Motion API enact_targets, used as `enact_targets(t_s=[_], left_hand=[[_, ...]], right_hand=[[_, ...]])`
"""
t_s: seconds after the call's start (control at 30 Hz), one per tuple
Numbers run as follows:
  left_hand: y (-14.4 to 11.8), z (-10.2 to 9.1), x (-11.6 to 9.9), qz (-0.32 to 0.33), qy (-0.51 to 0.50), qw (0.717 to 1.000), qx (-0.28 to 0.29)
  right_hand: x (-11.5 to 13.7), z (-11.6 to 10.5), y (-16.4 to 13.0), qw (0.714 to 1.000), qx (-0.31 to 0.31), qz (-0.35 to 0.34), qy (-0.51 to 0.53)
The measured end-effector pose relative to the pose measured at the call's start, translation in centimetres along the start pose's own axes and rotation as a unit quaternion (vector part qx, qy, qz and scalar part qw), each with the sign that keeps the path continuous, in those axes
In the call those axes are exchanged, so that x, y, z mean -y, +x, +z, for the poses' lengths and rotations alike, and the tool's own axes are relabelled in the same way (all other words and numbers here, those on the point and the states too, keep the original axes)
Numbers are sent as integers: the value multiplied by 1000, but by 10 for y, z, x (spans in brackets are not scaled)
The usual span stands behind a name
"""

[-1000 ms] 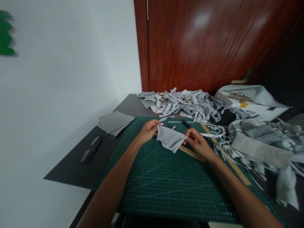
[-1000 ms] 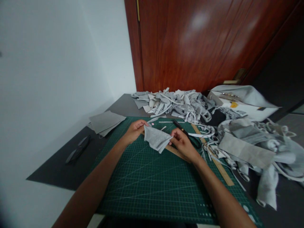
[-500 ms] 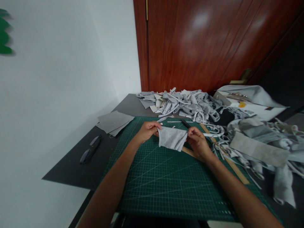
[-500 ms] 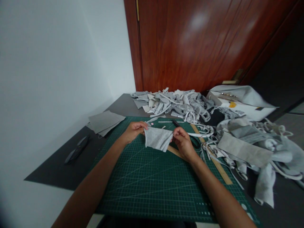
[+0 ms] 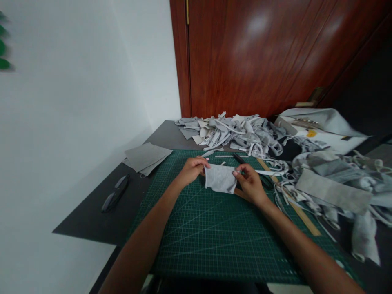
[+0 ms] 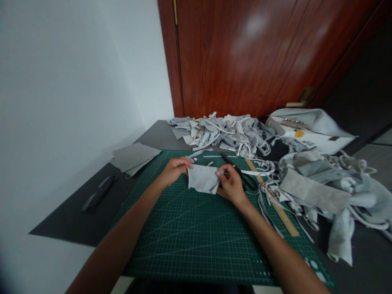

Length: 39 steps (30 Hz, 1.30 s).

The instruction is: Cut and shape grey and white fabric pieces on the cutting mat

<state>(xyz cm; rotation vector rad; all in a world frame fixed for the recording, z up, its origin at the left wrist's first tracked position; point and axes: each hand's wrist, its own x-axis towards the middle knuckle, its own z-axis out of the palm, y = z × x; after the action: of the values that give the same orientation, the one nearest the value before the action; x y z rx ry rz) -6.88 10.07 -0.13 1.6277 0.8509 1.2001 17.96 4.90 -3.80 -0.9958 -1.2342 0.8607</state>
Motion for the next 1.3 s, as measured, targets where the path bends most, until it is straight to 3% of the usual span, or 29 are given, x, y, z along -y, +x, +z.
enact_targets(t_s=[0.27, 0.43, 0.53, 0.6, 0.67, 0.8, 0.9, 1.07, 1.17, 1.3], left_hand=[[1, 4, 10, -49, -35, 996, -64], [2, 6, 18, -79, -41, 996, -13], [1, 15, 24, -75, -32, 997, 9], [-3, 22, 25, -43, 6, 999, 23], [-9, 31, 25, 35, 112, 991, 56], [-23, 50, 22, 146, 312, 934, 92], [-31, 65, 20, 183, 350, 916, 66], [-37, 72, 14, 218, 312, 925, -15], [-33, 67, 7, 169, 220, 960, -44], [-25, 65, 0, 65, 52, 986, -142]], right_hand=[[7, -6, 2, 996, 53, 56, 45], [4, -11, 6, 982, 55, 125, 133], [4, -16, 9, 958, 48, 168, 228], [6, -17, 11, 933, 38, 200, 298], [9, -17, 11, 919, 31, 210, 332], [15, -8, 5, 923, 39, 201, 325], [18, 2, -3, 932, 42, 196, 302], [18, 12, -14, 959, 38, 170, 222], [17, 14, -14, 973, 20, 141, 180], [21, 14, -13, 986, 26, 107, 122]])
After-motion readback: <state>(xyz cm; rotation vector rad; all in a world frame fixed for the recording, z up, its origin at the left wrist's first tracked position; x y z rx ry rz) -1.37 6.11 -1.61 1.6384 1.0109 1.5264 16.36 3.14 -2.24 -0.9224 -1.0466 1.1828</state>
